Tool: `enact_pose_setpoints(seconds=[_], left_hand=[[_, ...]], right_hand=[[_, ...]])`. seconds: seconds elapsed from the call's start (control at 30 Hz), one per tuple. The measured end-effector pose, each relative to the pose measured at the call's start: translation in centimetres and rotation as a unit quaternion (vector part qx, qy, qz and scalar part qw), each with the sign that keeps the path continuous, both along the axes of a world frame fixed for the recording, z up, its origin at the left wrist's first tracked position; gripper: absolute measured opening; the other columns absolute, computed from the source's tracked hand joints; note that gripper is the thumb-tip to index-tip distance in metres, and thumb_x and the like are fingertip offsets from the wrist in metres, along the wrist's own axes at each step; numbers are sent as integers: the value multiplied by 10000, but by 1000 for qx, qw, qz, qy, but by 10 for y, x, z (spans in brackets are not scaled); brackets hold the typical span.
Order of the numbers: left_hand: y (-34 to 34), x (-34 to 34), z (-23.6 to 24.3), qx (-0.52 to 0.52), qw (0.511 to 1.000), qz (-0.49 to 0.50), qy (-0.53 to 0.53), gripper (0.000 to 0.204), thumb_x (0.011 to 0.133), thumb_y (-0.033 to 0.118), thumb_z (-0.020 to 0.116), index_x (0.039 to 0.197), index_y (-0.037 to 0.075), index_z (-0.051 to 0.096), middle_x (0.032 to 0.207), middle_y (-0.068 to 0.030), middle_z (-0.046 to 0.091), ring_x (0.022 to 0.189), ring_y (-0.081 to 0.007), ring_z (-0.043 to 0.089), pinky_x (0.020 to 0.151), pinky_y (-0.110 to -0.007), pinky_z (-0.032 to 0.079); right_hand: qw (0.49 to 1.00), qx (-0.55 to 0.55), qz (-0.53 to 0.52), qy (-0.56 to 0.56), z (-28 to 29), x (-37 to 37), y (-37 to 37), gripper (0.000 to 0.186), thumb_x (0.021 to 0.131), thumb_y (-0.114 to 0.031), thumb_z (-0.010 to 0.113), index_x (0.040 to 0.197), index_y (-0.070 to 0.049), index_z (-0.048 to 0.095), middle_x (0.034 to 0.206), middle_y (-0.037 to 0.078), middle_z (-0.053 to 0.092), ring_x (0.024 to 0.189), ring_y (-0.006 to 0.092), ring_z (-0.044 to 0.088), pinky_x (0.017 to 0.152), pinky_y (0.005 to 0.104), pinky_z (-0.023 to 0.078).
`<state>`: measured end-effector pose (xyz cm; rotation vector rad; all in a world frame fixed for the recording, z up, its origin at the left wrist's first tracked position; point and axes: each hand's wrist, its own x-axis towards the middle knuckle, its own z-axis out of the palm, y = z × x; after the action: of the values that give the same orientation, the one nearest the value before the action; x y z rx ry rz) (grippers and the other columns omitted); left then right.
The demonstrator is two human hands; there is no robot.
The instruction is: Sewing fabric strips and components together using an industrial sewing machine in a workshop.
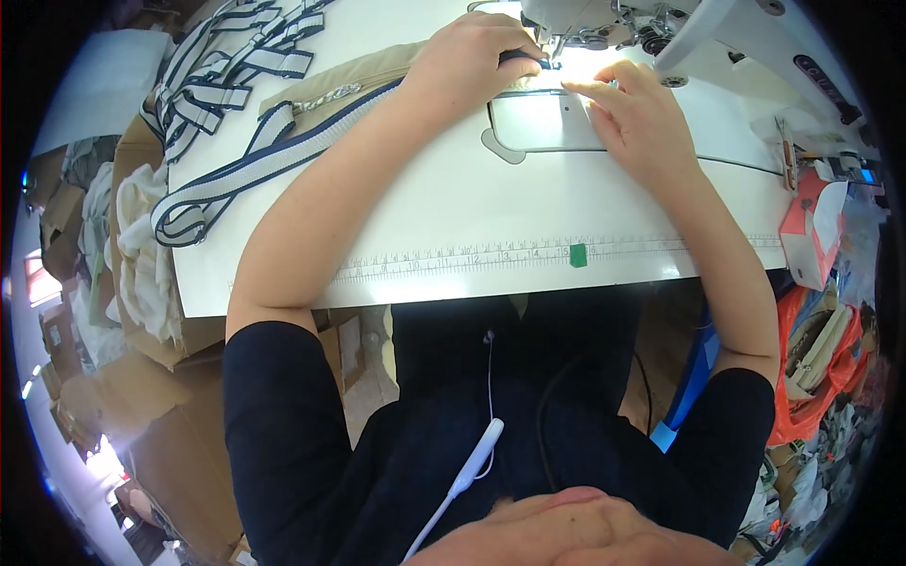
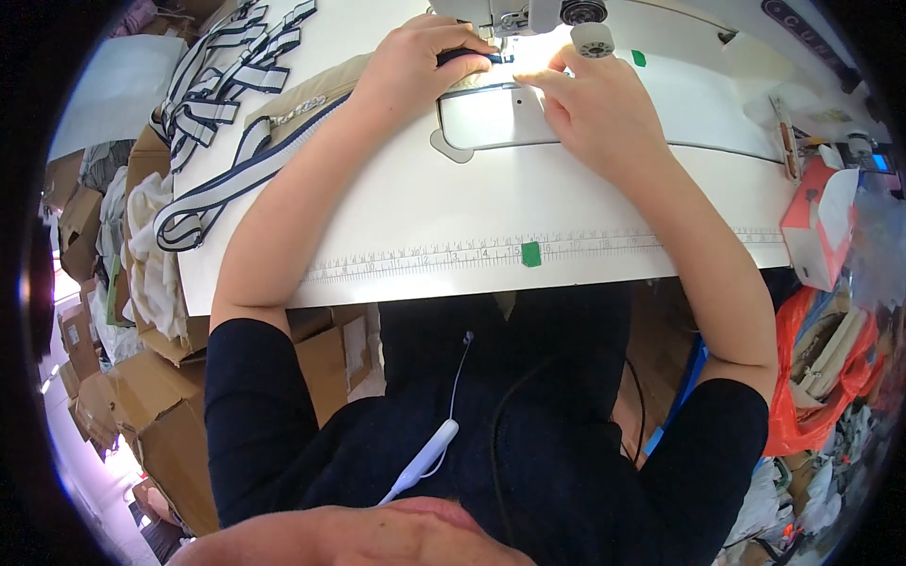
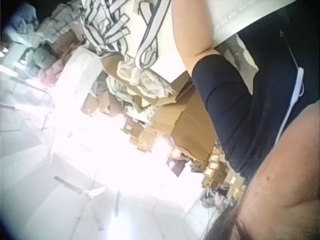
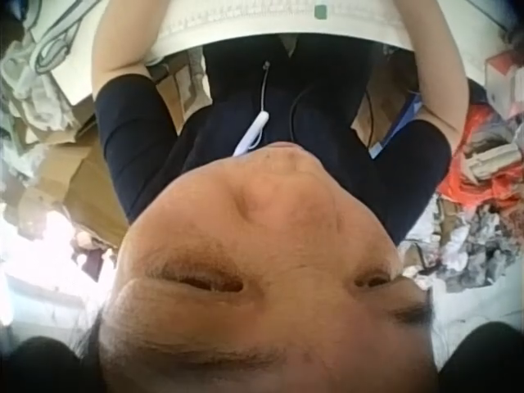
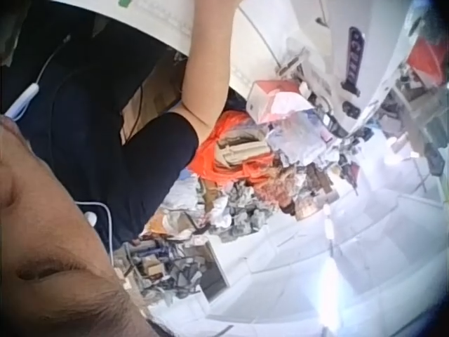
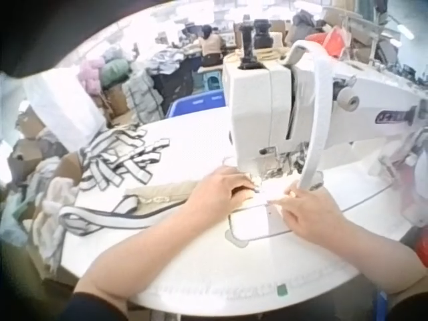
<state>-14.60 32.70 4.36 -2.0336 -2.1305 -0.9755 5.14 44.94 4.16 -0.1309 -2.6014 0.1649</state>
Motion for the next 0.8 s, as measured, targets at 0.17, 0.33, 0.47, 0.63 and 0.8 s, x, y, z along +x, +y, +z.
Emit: enact_pose_setpoints(seconds=[0.17, 0.33, 0.47, 0.63, 0.8], left_hand=[[-2, -3, 0, 7, 1000, 1, -1, 182, 818, 216, 700, 963, 110, 723, 912, -56, 660, 874, -237, 598, 772, -336, 492], [-1, -3, 5, 24, 1000, -2, -3, 155, 799, 189, 708, 910, 81, 711, 916, -64, 661, 897, -244, 601, 808, -337, 487], [-16, -15, 21, -65, 998, -8, -25, 157, 756, 151, 706, 878, 53, 699, 920, -71, 664, 906, -237, 609, 814, -336, 491], [-41, 17, 34, -136, 989, -38, -54, 216, 724, 203, 731, 857, 51, 657, 865, -91, 647, 891, -275, 616, 791, -363, 502], [-54, 55, 22, -15, 993, -120, -2, 345, 732, 241, 765, 989, 49, 636, 1038, -136, 627, 1044, -304, 581, 889, -396, 473]], right_hand=[[1000, -13, 2, -5, 4, -1, -2, 254, 800, -57, 636, 1007, -184, 709, 925, 15, 588, 760, 232, 568, 686, 352, 472], [996, -68, -20, -53, 9, 4, 4, 253, 841, -59, 588, 1069, -128, 672, 996, 56, 556, 782, 215, 606, 669, 343, 490], [993, -91, -20, -73, 18, 3, 4, 235, 843, -70, 597, 1062, -116, 667, 1015, 67, 564, 846, 233, 605, 714, 346, 494], [989, -67, 129, -33, 18, -13, -9, 278, 770, -185, 695, 1035, -103, 667, 993, 96, 581, 892, 304, 562, 752, 396, 461], [978, -135, 147, -67, 25, 10, -12, 411, 596, -107, 793, 966, -53, 621, 973, 109, 571, 908, 307, 533, 782, 387, 443]])
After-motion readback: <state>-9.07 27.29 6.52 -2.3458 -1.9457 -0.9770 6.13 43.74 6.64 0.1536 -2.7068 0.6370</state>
